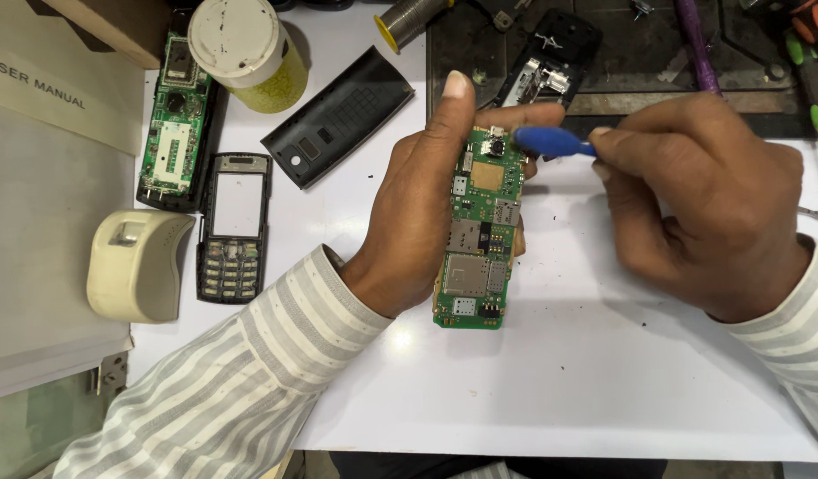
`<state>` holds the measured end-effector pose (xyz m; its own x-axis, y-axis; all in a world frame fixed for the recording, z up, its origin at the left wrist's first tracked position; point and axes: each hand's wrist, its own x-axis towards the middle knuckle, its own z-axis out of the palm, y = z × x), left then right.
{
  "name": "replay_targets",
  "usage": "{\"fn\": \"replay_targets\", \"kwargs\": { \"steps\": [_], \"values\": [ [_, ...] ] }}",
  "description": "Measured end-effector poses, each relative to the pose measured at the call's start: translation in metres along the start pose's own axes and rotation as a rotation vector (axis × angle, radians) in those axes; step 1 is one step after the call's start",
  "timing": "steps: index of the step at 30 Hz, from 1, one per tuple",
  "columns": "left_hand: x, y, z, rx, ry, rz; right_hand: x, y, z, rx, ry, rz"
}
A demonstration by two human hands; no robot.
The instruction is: The person disassembles a mobile phone at a workbench, separating the keypad from the display assembly by hand and using a blue pry tool to lift components. They handle the exposed motherboard, pry at its connectors, then pick up the phone housing and align the keypad and display assembly back into the casing.
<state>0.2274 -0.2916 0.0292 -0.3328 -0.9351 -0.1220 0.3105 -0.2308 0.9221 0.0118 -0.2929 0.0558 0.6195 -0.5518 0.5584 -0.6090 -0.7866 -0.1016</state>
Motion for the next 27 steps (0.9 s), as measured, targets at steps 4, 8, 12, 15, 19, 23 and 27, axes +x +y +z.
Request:
{"fn": "replay_targets", "kwargs": {
  "steps": [4,8,12,15,19,23,27],
  "values": [
    [-0.001,0.000,-0.001,0.012,0.006,0.017,-0.002,-0.001,0.001,0.049,-0.053,0.025],
    [-0.002,-0.001,-0.003,0.012,0.007,0.034,-0.004,-0.004,0.002,0.132,-0.090,0.008],
    [-0.002,-0.003,-0.004,0.061,0.041,0.049,-0.005,-0.007,0.003,0.217,-0.120,-0.006],
    [-0.001,-0.006,-0.007,0.034,0.041,0.051,-0.007,-0.008,0.004,0.251,-0.138,-0.010],
    [0.000,-0.009,-0.011,0.026,0.049,0.131,-0.008,-0.009,0.004,0.296,-0.174,-0.030],
    [0.000,-0.008,-0.011,-0.019,0.071,0.131,-0.009,-0.010,0.003,0.344,-0.217,-0.031],
    [-0.002,-0.003,-0.011,-0.087,0.095,0.075,-0.010,-0.013,0.005,0.432,-0.255,-0.082]
  ]
}}
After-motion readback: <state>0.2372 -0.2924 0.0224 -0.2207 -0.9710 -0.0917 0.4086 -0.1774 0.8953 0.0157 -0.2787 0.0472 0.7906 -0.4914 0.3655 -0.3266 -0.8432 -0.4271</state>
